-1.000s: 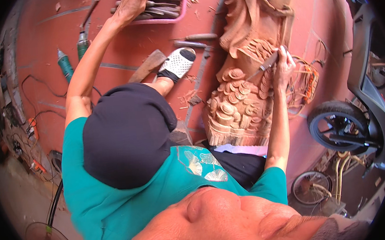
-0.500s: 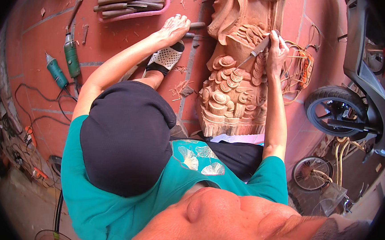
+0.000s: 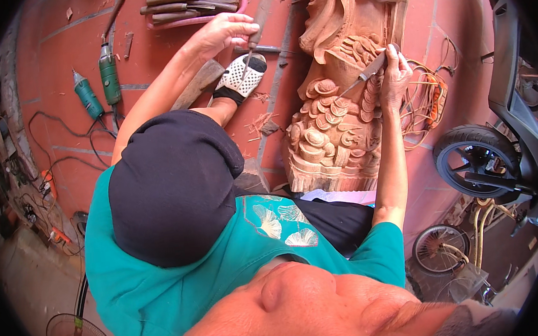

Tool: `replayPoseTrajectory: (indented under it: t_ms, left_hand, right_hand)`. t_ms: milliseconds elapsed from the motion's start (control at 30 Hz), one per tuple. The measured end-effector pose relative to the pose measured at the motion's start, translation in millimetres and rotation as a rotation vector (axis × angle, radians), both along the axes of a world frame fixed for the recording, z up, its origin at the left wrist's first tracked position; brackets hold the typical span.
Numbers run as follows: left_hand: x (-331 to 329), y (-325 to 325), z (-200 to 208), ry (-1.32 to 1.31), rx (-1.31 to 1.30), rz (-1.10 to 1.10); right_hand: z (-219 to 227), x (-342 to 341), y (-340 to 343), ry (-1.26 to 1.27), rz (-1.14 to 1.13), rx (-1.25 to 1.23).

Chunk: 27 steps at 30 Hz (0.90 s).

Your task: The person sits on the floor and carves a wooden sculpture using various chisels and a mallet. They repeatedly select tools from a pink basket, strike the chisel with the mallet, and refine the details of the carved figure.

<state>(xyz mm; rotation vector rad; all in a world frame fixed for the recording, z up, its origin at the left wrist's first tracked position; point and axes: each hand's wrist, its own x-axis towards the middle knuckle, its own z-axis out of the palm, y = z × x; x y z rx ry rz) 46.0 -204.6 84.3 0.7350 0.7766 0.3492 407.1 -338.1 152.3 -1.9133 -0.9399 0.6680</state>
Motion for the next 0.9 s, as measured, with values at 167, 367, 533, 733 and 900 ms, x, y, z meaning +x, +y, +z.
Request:
replayPoseTrajectory:
  t_ms: [167, 367, 533, 733, 900]
  left_hand:
    - [-12.0, 1.9, 30.5, -0.144, -0.141, 0.150]
    - [-17.2, -5.7, 41.0, -0.229, -0.162, 0.233]
    - [-18.5, -10.2, 58.9, -0.237, -0.130, 0.273]
    - [-22.1, -10.7, 59.2, -0.240, -0.125, 0.296]
    - [-27.6, -8.8, 52.8, -0.235, -0.070, 0.244]
  right_hand:
    - [0.0, 0.2, 0.8, 0.024, -0.003, -0.015]
    - [0.0, 0.4, -0.5, 0.008, -0.008, 0.014]
    - [-0.6, -0.2, 0.7, -0.012, -0.007, 0.015]
    - [0.5, -0.4, 0.9, -0.009, 0.002, -0.004]
    - [1.3, -2.1, 0.6, 0.014, 0.000, -0.008]
